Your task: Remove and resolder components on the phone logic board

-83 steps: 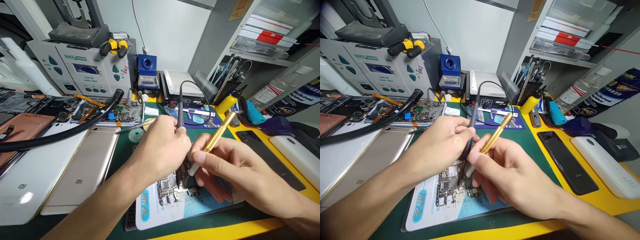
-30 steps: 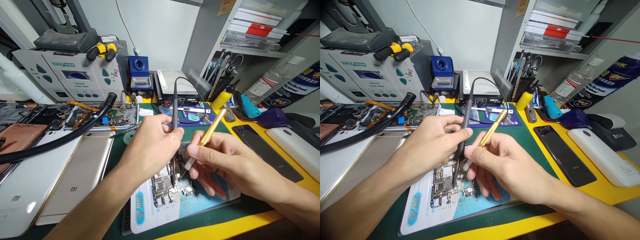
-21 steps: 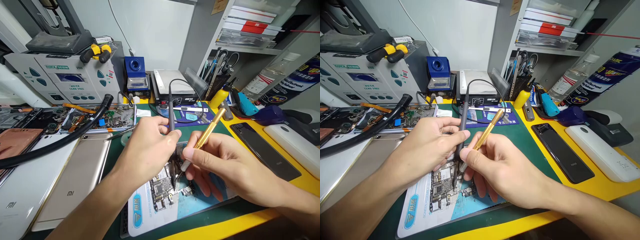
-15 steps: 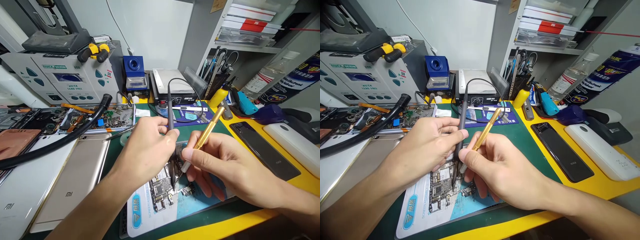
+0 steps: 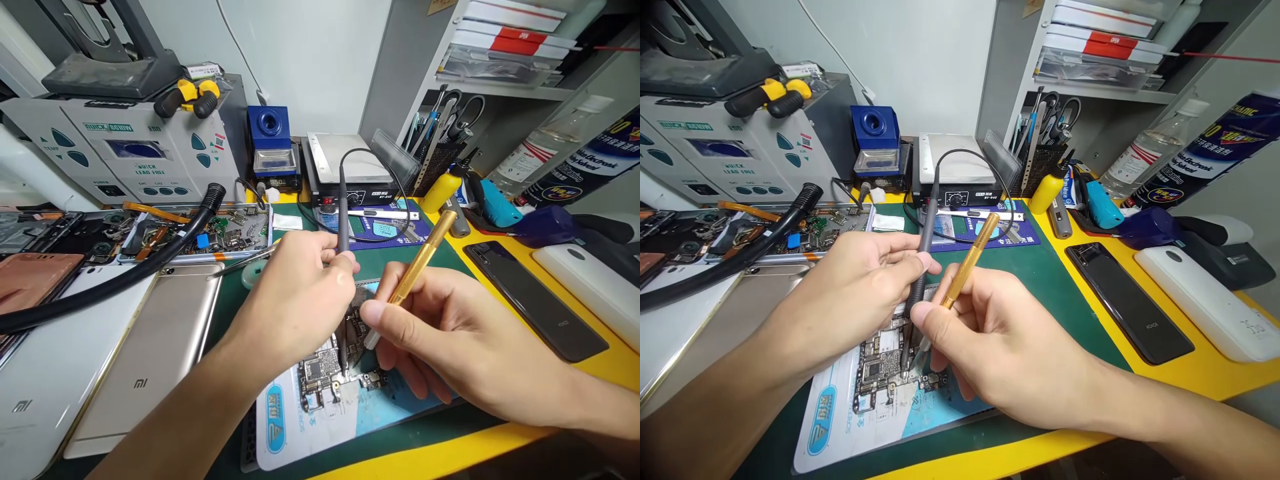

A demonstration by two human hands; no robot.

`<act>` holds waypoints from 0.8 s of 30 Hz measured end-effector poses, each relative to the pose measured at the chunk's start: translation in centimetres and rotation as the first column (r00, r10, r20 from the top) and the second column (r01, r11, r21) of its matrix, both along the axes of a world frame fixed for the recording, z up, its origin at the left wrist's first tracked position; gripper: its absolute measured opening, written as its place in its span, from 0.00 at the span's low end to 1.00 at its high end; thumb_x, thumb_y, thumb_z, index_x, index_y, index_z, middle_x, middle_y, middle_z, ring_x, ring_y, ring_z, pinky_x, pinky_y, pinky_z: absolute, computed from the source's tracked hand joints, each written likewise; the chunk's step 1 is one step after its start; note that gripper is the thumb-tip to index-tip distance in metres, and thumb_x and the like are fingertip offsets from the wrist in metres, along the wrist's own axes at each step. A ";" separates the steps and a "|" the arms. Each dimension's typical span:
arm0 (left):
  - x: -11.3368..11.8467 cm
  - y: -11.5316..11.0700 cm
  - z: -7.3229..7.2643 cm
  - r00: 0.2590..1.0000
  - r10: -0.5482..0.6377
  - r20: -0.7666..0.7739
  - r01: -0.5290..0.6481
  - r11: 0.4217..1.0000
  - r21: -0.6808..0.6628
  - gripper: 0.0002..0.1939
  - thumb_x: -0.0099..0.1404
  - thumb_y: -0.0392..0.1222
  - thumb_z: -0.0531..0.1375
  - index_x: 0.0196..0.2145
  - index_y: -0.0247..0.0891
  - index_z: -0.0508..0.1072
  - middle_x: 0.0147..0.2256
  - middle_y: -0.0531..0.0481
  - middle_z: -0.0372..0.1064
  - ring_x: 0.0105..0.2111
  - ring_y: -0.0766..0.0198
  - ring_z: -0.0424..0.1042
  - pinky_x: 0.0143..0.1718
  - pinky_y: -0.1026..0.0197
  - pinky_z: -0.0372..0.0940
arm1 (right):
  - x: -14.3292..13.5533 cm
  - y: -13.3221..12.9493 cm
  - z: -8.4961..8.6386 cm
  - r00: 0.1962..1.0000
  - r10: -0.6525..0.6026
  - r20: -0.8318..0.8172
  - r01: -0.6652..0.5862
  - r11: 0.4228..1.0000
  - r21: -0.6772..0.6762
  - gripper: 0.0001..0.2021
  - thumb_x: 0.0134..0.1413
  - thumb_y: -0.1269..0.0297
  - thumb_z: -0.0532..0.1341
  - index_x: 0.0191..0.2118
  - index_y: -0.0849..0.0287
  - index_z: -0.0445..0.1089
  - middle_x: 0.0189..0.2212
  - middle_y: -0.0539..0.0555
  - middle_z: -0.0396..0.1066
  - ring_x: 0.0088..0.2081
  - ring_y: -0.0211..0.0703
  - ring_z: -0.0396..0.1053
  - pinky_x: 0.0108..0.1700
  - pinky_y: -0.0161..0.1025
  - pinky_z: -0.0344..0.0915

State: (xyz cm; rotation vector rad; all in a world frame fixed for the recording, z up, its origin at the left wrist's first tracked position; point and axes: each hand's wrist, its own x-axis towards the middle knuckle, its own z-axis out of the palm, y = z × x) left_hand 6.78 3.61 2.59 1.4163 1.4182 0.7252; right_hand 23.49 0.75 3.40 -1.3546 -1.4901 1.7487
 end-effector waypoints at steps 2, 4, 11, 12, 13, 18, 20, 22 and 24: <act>-0.1 0.0 0.1 1.000 0.006 -0.025 -0.005 1.000 0.006 0.08 0.62 0.45 0.58 0.28 0.41 0.71 0.17 0.60 0.51 0.16 0.74 0.49 0.15 0.69 0.47 | 0.0 -0.1 -0.1 1.000 -0.002 -0.014 0.002 1.000 0.008 0.12 0.58 0.63 0.68 0.30 0.58 0.65 0.19 0.44 0.70 0.15 0.28 0.63 0.14 0.21 0.58; -0.1 -0.1 0.1 0.999 0.004 -0.042 -0.004 1.000 0.012 0.08 0.63 0.46 0.58 0.30 0.42 0.73 0.17 0.59 0.54 0.17 0.74 0.50 0.16 0.69 0.48 | 0.0 -0.1 -0.2 1.000 0.002 -0.029 -0.001 1.000 0.006 0.11 0.57 0.64 0.68 0.30 0.58 0.65 0.20 0.45 0.71 0.15 0.28 0.64 0.15 0.22 0.59; -0.2 -0.1 0.2 0.997 -0.007 -0.079 0.011 0.999 0.048 0.09 0.62 0.44 0.55 0.28 0.42 0.72 0.23 0.58 0.68 0.22 0.71 0.65 0.20 0.69 0.57 | -0.3 -0.2 -0.2 0.999 0.004 -0.054 -0.003 1.000 0.011 0.11 0.57 0.65 0.69 0.28 0.57 0.67 0.20 0.46 0.73 0.15 0.30 0.65 0.15 0.23 0.61; -0.2 -0.1 0.2 0.996 -0.012 -0.083 0.016 0.998 0.053 0.09 0.62 0.44 0.55 0.27 0.41 0.72 0.23 0.58 0.69 0.22 0.71 0.66 0.20 0.69 0.58 | -0.3 -0.2 -0.2 0.998 0.002 -0.059 -0.001 1.000 0.015 0.11 0.57 0.65 0.69 0.28 0.57 0.67 0.20 0.46 0.73 0.15 0.30 0.65 0.15 0.23 0.60; -0.2 0.0 0.3 0.996 -0.017 -0.087 0.022 0.998 0.058 0.09 0.62 0.44 0.55 0.27 0.41 0.71 0.23 0.58 0.69 0.22 0.70 0.66 0.20 0.69 0.58 | -0.4 -0.2 -0.2 0.998 0.001 -0.063 0.000 1.000 0.021 0.11 0.56 0.65 0.69 0.28 0.57 0.67 0.19 0.46 0.73 0.15 0.30 0.65 0.15 0.23 0.60; -0.2 0.1 0.4 0.994 -0.021 -0.104 0.029 0.996 0.079 0.09 0.62 0.41 0.54 0.26 0.40 0.71 0.21 0.59 0.67 0.22 0.72 0.63 0.20 0.70 0.57 | -0.5 -0.3 -0.2 0.998 0.016 -0.057 -0.013 0.999 0.050 0.11 0.56 0.68 0.69 0.27 0.58 0.68 0.18 0.44 0.72 0.15 0.29 0.65 0.15 0.22 0.60; -0.1 0.0 0.4 0.994 -0.022 -0.106 0.031 0.996 0.079 0.09 0.62 0.41 0.54 0.26 0.41 0.71 0.21 0.59 0.68 0.22 0.72 0.63 0.20 0.70 0.57 | -0.6 -0.3 -0.2 0.998 0.010 -0.066 -0.007 0.999 0.052 0.11 0.56 0.69 0.69 0.27 0.58 0.67 0.18 0.44 0.71 0.15 0.29 0.65 0.15 0.22 0.60; -0.1 -0.2 0.4 0.994 -0.026 -0.105 0.034 0.997 0.074 0.09 0.62 0.42 0.54 0.26 0.41 0.71 0.22 0.59 0.68 0.22 0.71 0.64 0.20 0.69 0.57 | -0.6 -0.3 -0.2 0.998 0.003 -0.065 0.000 0.999 0.049 0.11 0.56 0.69 0.69 0.27 0.58 0.68 0.18 0.44 0.72 0.15 0.29 0.65 0.16 0.22 0.61; -0.2 -0.3 0.4 0.994 -0.025 -0.105 0.032 0.997 0.070 0.09 0.62 0.42 0.54 0.27 0.41 0.71 0.22 0.60 0.69 0.22 0.72 0.65 0.20 0.69 0.58 | -0.6 -0.4 -0.3 0.998 0.008 -0.055 -0.005 0.999 0.053 0.11 0.56 0.69 0.69 0.27 0.58 0.68 0.19 0.44 0.72 0.16 0.29 0.66 0.16 0.22 0.61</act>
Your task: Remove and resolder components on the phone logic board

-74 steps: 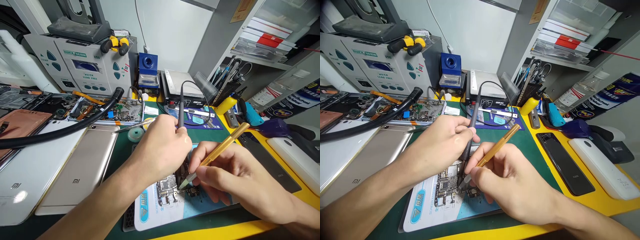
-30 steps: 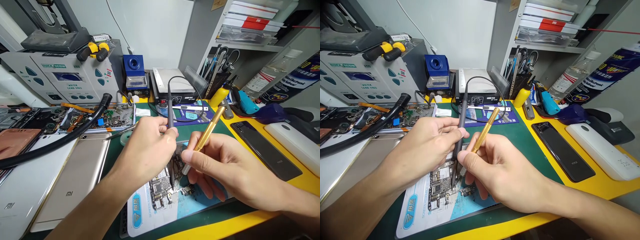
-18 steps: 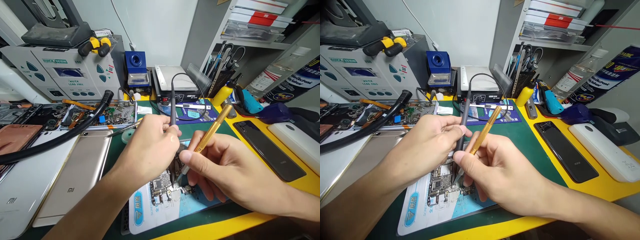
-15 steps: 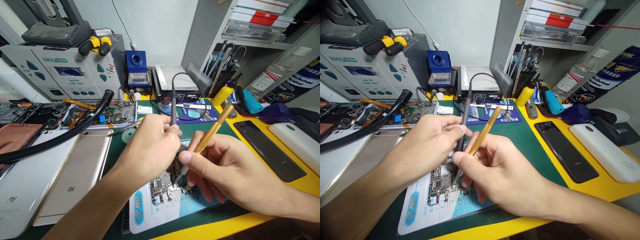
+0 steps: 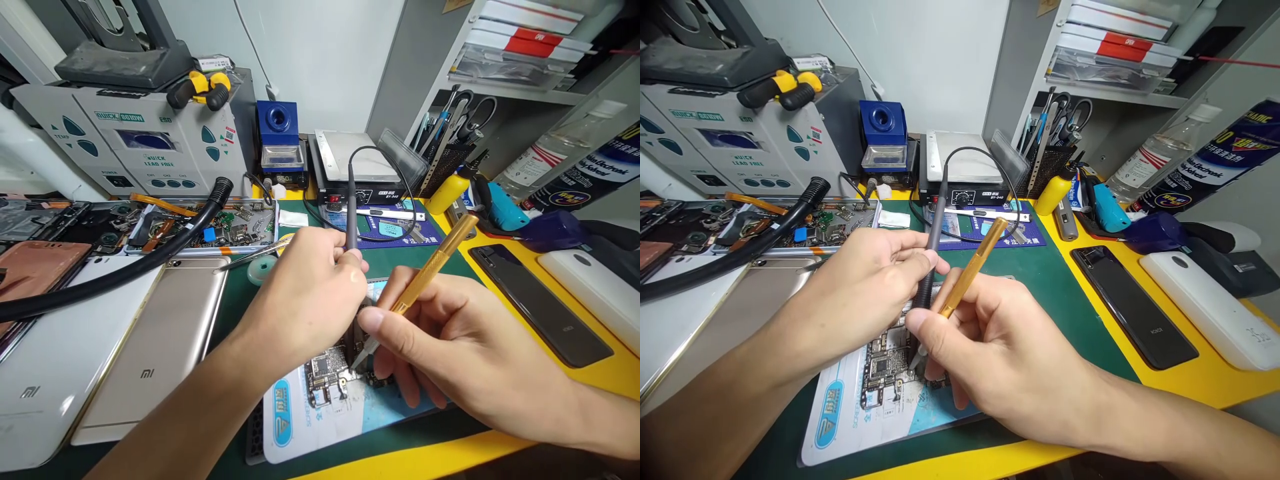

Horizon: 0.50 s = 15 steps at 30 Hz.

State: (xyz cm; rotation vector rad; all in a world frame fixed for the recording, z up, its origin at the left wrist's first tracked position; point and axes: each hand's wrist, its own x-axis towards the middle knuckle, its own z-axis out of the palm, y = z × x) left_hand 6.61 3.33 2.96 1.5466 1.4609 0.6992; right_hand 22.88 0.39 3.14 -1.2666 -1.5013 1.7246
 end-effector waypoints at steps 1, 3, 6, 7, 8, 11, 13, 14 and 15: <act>0.0 0.0 0.0 1.000 0.003 0.000 -0.003 1.000 -0.003 0.09 0.62 0.42 0.54 0.27 0.41 0.71 0.22 0.60 0.69 0.22 0.72 0.65 0.20 0.70 0.57 | 0.0 0.0 0.0 1.000 0.007 0.004 -0.007 1.000 0.005 0.11 0.56 0.69 0.69 0.26 0.58 0.69 0.19 0.44 0.72 0.16 0.29 0.66 0.16 0.22 0.61; -0.1 0.0 0.0 1.000 0.011 -0.001 -0.011 1.000 -0.007 0.08 0.61 0.41 0.53 0.28 0.41 0.71 0.22 0.61 0.69 0.22 0.73 0.65 0.19 0.70 0.57 | 0.1 -0.1 -0.1 1.000 0.005 0.006 -0.005 1.000 0.011 0.10 0.56 0.69 0.69 0.26 0.58 0.69 0.19 0.44 0.72 0.16 0.29 0.66 0.16 0.22 0.61; -0.1 0.1 0.0 1.000 0.009 0.004 -0.009 1.000 -0.005 0.08 0.61 0.41 0.53 0.27 0.41 0.70 0.22 0.60 0.69 0.22 0.73 0.65 0.20 0.70 0.57 | 0.2 -0.1 -0.1 1.000 -0.002 0.019 0.002 1.000 0.017 0.10 0.56 0.69 0.69 0.26 0.58 0.70 0.19 0.45 0.72 0.16 0.29 0.66 0.16 0.22 0.62; -0.1 0.1 0.0 1.000 0.006 0.007 -0.006 1.000 -0.003 0.08 0.61 0.41 0.53 0.27 0.41 0.70 0.23 0.60 0.70 0.22 0.73 0.66 0.20 0.70 0.57 | 0.2 -0.1 -0.1 1.000 -0.001 0.023 0.000 1.000 0.021 0.10 0.56 0.69 0.69 0.26 0.58 0.70 0.19 0.45 0.73 0.16 0.29 0.67 0.16 0.22 0.62; -0.1 0.2 -0.1 1.000 0.002 0.011 -0.002 1.000 -0.005 0.08 0.61 0.41 0.53 0.27 0.41 0.70 0.23 0.60 0.71 0.23 0.73 0.66 0.20 0.70 0.57 | 0.2 -0.1 -0.1 1.000 0.001 0.021 -0.002 1.000 0.024 0.10 0.56 0.69 0.69 0.26 0.58 0.70 0.20 0.45 0.73 0.16 0.29 0.67 0.16 0.21 0.62; 0.0 0.3 -0.1 1.000 0.006 0.021 -0.005 1.000 -0.013 0.08 0.62 0.42 0.54 0.28 0.41 0.71 0.26 0.60 0.73 0.22 0.74 0.67 0.20 0.70 0.57 | 0.1 -0.1 -0.2 1.000 -0.004 -0.012 0.004 0.999 0.035 0.10 0.55 0.70 0.70 0.26 0.59 0.70 0.19 0.45 0.73 0.16 0.28 0.67 0.16 0.20 0.62; 0.1 0.3 -0.2 1.000 0.011 0.021 -0.011 1.000 -0.016 0.08 0.62 0.43 0.55 0.28 0.41 0.71 0.27 0.60 0.73 0.20 0.75 0.65 0.19 0.70 0.56 | 0.0 -0.1 -0.3 1.000 -0.001 -0.022 0.002 0.999 0.037 0.10 0.54 0.71 0.70 0.26 0.59 0.70 0.18 0.44 0.73 0.16 0.28 0.67 0.16 0.19 0.62; 0.1 0.4 -0.2 1.000 0.014 0.019 -0.014 1.000 -0.016 0.08 0.62 0.43 0.55 0.28 0.41 0.71 0.26 0.61 0.73 0.19 0.76 0.63 0.18 0.70 0.55 | 0.0 -0.1 -0.3 1.000 0.001 -0.022 0.000 0.999 0.035 0.10 0.54 0.71 0.70 0.26 0.60 0.70 0.18 0.44 0.72 0.15 0.28 0.67 0.15 0.19 0.62; 0.1 0.4 -0.1 1.000 0.015 0.018 -0.015 1.000 -0.014 0.08 0.62 0.43 0.55 0.28 0.40 0.71 0.26 0.61 0.73 0.18 0.76 0.63 0.18 0.71 0.55 | 0.0 -0.1 -0.3 1.000 0.000 -0.019 0.001 0.999 0.032 0.10 0.54 0.71 0.70 0.26 0.59 0.70 0.18 0.44 0.72 0.15 0.28 0.67 0.15 0.19 0.62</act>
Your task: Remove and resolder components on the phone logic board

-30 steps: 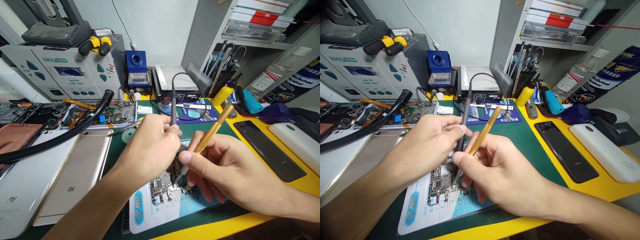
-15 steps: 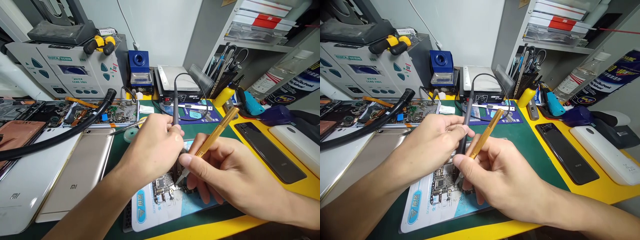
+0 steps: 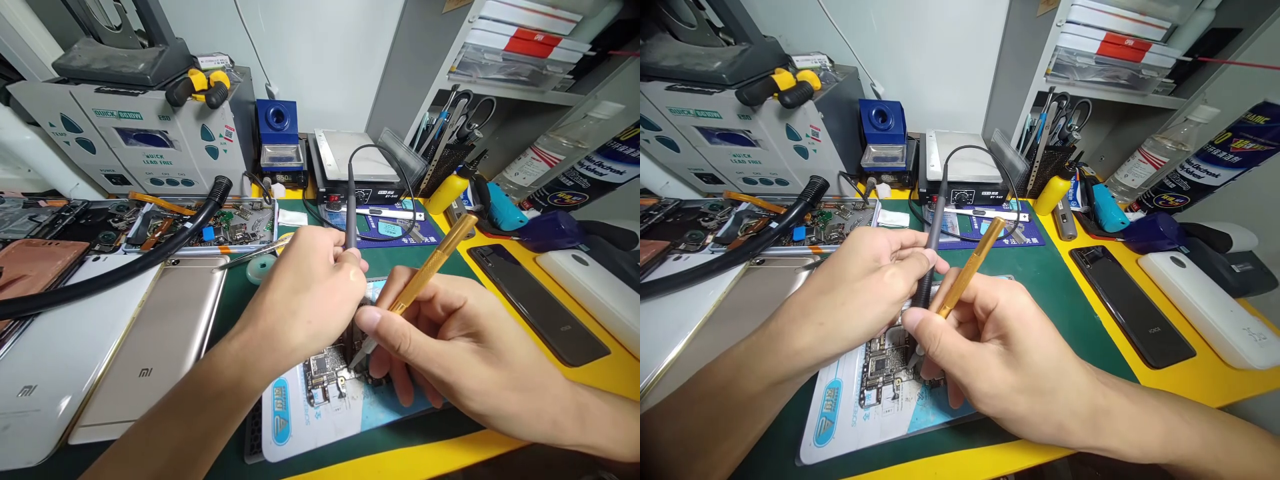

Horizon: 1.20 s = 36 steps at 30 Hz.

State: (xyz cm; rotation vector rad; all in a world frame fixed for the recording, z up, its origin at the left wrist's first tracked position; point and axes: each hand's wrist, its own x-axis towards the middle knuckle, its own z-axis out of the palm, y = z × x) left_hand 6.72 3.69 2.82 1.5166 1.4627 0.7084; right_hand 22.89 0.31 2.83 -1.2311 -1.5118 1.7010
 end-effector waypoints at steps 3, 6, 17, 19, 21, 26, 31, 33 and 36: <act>0.0 -0.1 0.1 1.000 -0.001 -0.005 0.001 1.000 0.012 0.08 0.61 0.41 0.55 0.27 0.40 0.71 0.25 0.60 0.72 0.21 0.74 0.65 0.19 0.71 0.57 | 0.0 -0.1 0.0 1.000 -0.011 -0.003 0.011 1.000 0.003 0.10 0.55 0.71 0.70 0.26 0.59 0.69 0.18 0.44 0.72 0.16 0.28 0.67 0.15 0.19 0.62; -0.1 -0.2 0.2 1.000 -0.012 -0.013 0.012 0.999 0.032 0.09 0.60 0.39 0.53 0.26 0.40 0.71 0.22 0.60 0.70 0.22 0.73 0.66 0.19 0.71 0.57 | 0.0 -0.1 0.0 1.000 -0.002 -0.008 0.002 1.000 0.006 0.10 0.54 0.71 0.70 0.27 0.59 0.69 0.18 0.44 0.72 0.16 0.28 0.67 0.15 0.19 0.62; 0.0 -0.3 0.2 1.000 -0.016 -0.027 0.016 0.999 0.030 0.09 0.60 0.39 0.53 0.26 0.40 0.71 0.18 0.61 0.63 0.18 0.75 0.60 0.15 0.74 0.53 | 0.0 -0.3 0.2 0.999 -0.010 0.046 0.011 1.000 -0.014 0.11 0.55 0.68 0.69 0.26 0.59 0.68 0.18 0.46 0.74 0.14 0.28 0.66 0.14 0.20 0.59; -0.1 -0.3 0.2 0.999 -0.011 -0.034 0.012 1.000 0.022 0.09 0.60 0.38 0.52 0.27 0.41 0.71 0.18 0.61 0.65 0.18 0.75 0.61 0.15 0.75 0.53 | 0.0 -0.4 0.2 0.999 -0.007 0.053 0.008 1.000 -0.018 0.11 0.56 0.68 0.69 0.26 0.59 0.68 0.18 0.46 0.74 0.14 0.28 0.65 0.14 0.20 0.59; -0.1 -0.2 0.2 0.999 -0.005 -0.045 0.005 1.000 0.015 0.09 0.60 0.38 0.52 0.27 0.41 0.71 0.19 0.61 0.66 0.17 0.76 0.61 0.15 0.74 0.53 | 0.0 -0.4 0.1 0.998 -0.008 0.065 0.009 1.000 -0.019 0.10 0.56 0.67 0.69 0.27 0.59 0.69 0.18 0.47 0.74 0.14 0.28 0.65 0.13 0.20 0.58; -0.1 -0.1 0.2 0.999 -0.003 -0.053 0.004 1.000 0.007 0.09 0.62 0.40 0.52 0.29 0.43 0.73 0.16 0.61 0.62 0.14 0.75 0.58 0.13 0.72 0.52 | -0.2 0.1 0.1 0.996 -0.017 0.088 0.017 1.000 0.003 0.11 0.57 0.65 0.68 0.27 0.59 0.69 0.18 0.47 0.74 0.15 0.29 0.65 0.14 0.21 0.58; -0.1 -0.2 0.2 0.999 -0.007 -0.041 0.007 1.000 0.004 0.09 0.62 0.41 0.53 0.29 0.42 0.73 0.19 0.60 0.65 0.16 0.74 0.59 0.14 0.71 0.52 | -0.2 0.0 0.2 0.994 -0.001 0.112 -0.001 1.000 0.020 0.12 0.57 0.64 0.69 0.26 0.60 0.69 0.18 0.47 0.74 0.15 0.29 0.65 0.15 0.22 0.59; -0.1 -0.2 0.2 0.999 -0.009 -0.032 0.009 1.000 0.000 0.09 0.63 0.41 0.53 0.30 0.42 0.73 0.21 0.59 0.68 0.17 0.74 0.62 0.15 0.71 0.54 | -0.1 0.0 0.1 0.994 0.000 0.111 -0.004 1.000 0.029 0.11 0.57 0.64 0.69 0.27 0.59 0.69 0.18 0.47 0.74 0.15 0.29 0.65 0.15 0.23 0.60; 0.0 0.0 0.2 1.000 -0.015 -0.016 0.015 1.000 -0.010 0.09 0.63 0.43 0.54 0.31 0.42 0.73 0.24 0.59 0.71 0.19 0.74 0.64 0.18 0.70 0.56 | -0.1 0.0 0.0 0.994 0.000 0.105 -0.004 0.999 0.037 0.10 0.57 0.64 0.68 0.27 0.59 0.69 0.19 0.46 0.74 0.15 0.30 0.65 0.16 0.23 0.61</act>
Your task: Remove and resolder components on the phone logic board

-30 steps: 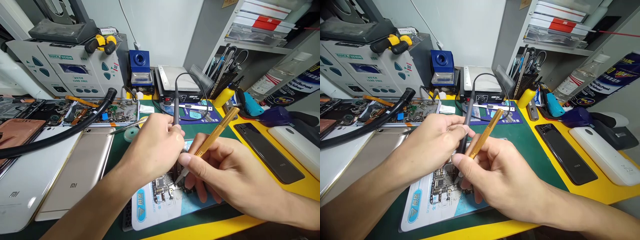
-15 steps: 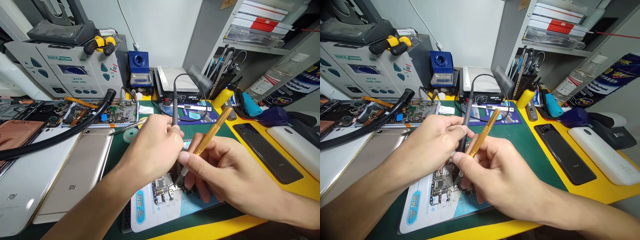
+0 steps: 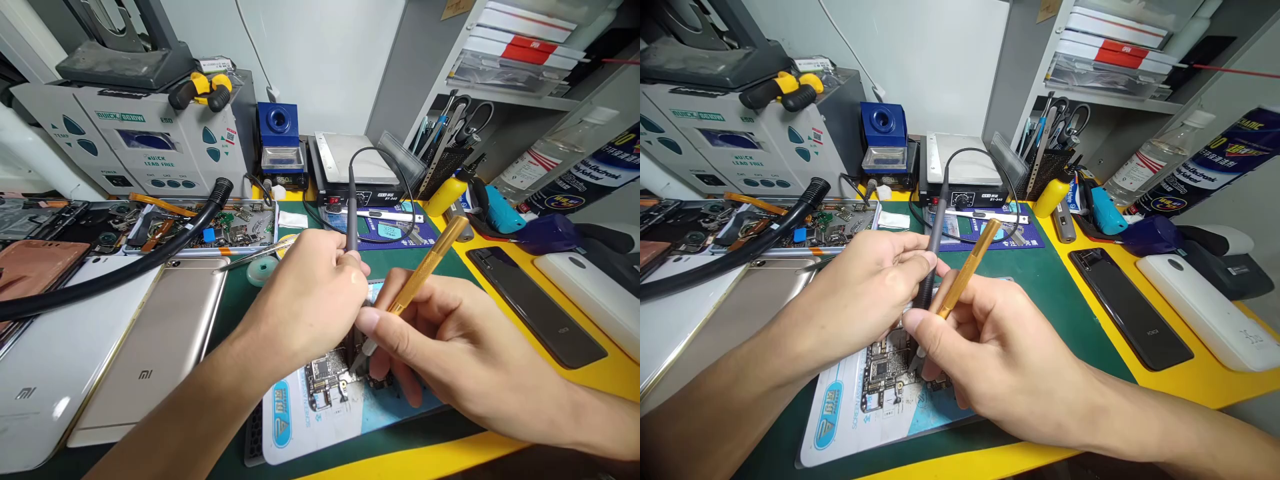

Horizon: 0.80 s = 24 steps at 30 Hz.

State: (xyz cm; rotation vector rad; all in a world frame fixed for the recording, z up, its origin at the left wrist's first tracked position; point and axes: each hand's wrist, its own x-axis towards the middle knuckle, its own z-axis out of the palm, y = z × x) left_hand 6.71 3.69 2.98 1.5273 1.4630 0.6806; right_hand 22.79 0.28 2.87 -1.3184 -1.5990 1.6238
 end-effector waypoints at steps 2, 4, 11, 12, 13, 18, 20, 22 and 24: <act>0.1 0.0 -0.1 1.000 -0.002 0.006 0.002 1.000 -0.005 0.08 0.63 0.42 0.54 0.31 0.41 0.73 0.24 0.59 0.71 0.19 0.73 0.64 0.17 0.70 0.56 | 0.0 -0.1 0.0 1.000 0.003 -0.002 -0.003 1.000 0.006 0.11 0.57 0.64 0.69 0.27 0.58 0.69 0.19 0.46 0.73 0.15 0.30 0.65 0.16 0.23 0.61; 0.0 0.0 -0.1 1.000 -0.003 0.012 0.003 1.000 -0.006 0.08 0.63 0.42 0.54 0.30 0.41 0.72 0.24 0.58 0.71 0.19 0.73 0.64 0.17 0.69 0.56 | 0.0 -0.1 0.1 1.000 0.006 -0.003 -0.006 1.000 0.008 0.11 0.57 0.64 0.69 0.27 0.58 0.69 0.19 0.45 0.73 0.15 0.29 0.65 0.16 0.23 0.60; -0.1 -0.3 0.1 1.000 -0.005 0.012 0.005 1.000 -0.008 0.08 0.62 0.42 0.54 0.29 0.41 0.71 0.25 0.59 0.71 0.20 0.73 0.65 0.18 0.69 0.55 | 0.1 -0.1 0.2 1.000 -0.001 0.012 0.001 1.000 -0.007 0.11 0.57 0.62 0.69 0.27 0.58 0.69 0.20 0.47 0.73 0.16 0.31 0.66 0.17 0.25 0.61; -0.1 -0.3 0.1 1.000 -0.007 0.014 0.007 1.000 -0.008 0.08 0.62 0.42 0.54 0.28 0.40 0.70 0.24 0.59 0.71 0.21 0.73 0.65 0.18 0.69 0.56 | 0.1 -0.2 0.2 1.000 0.001 0.014 -0.001 1.000 0.000 0.11 0.57 0.62 0.69 0.27 0.58 0.69 0.20 0.47 0.73 0.16 0.31 0.65 0.17 0.26 0.61; -0.1 -0.2 0.2 1.000 -0.009 0.016 0.009 1.000 -0.006 0.08 0.62 0.42 0.54 0.27 0.40 0.70 0.24 0.59 0.70 0.22 0.72 0.65 0.18 0.69 0.56 | 0.2 -0.2 0.2 1.000 -0.001 0.016 0.001 1.000 0.005 0.12 0.57 0.62 0.69 0.27 0.58 0.69 0.20 0.47 0.73 0.16 0.32 0.66 0.17 0.26 0.62; -0.1 -0.2 0.0 0.999 -0.026 0.020 0.026 1.000 -0.003 0.09 0.62 0.42 0.53 0.25 0.41 0.66 0.22 0.58 0.68 0.22 0.69 0.66 0.20 0.66 0.58 | 0.3 -0.4 0.1 1.000 -0.003 0.030 0.002 1.000 0.012 0.13 0.57 0.60 0.68 0.27 0.58 0.69 0.20 0.47 0.72 0.17 0.32 0.66 0.17 0.27 0.62; -0.1 -0.2 -0.1 0.999 -0.034 0.026 0.034 0.999 -0.007 0.09 0.62 0.43 0.53 0.25 0.41 0.65 0.21 0.57 0.68 0.22 0.67 0.66 0.20 0.65 0.58 | 0.3 -0.4 0.0 0.999 -0.006 0.033 0.006 1.000 0.007 0.12 0.58 0.60 0.68 0.27 0.58 0.69 0.20 0.48 0.73 0.17 0.33 0.66 0.17 0.27 0.62; -0.1 -0.3 -0.2 0.999 -0.033 0.028 0.033 0.999 -0.010 0.10 0.62 0.45 0.53 0.25 0.41 0.64 0.21 0.57 0.68 0.22 0.67 0.66 0.20 0.64 0.58 | 0.3 -0.3 0.0 0.999 -0.002 0.039 0.002 1.000 0.001 0.12 0.58 0.60 0.68 0.27 0.58 0.69 0.20 0.48 0.73 0.16 0.33 0.66 0.17 0.27 0.61; -0.1 -0.3 -0.2 0.999 -0.028 0.028 0.028 1.000 -0.012 0.11 0.62 0.46 0.53 0.24 0.41 0.63 0.22 0.56 0.68 0.22 0.66 0.66 0.21 0.64 0.58 | 0.3 -0.3 0.0 0.999 0.001 0.035 -0.001 1.000 -0.005 0.12 0.57 0.61 0.68 0.27 0.58 0.69 0.20 0.48 0.73 0.16 0.33 0.66 0.16 0.27 0.61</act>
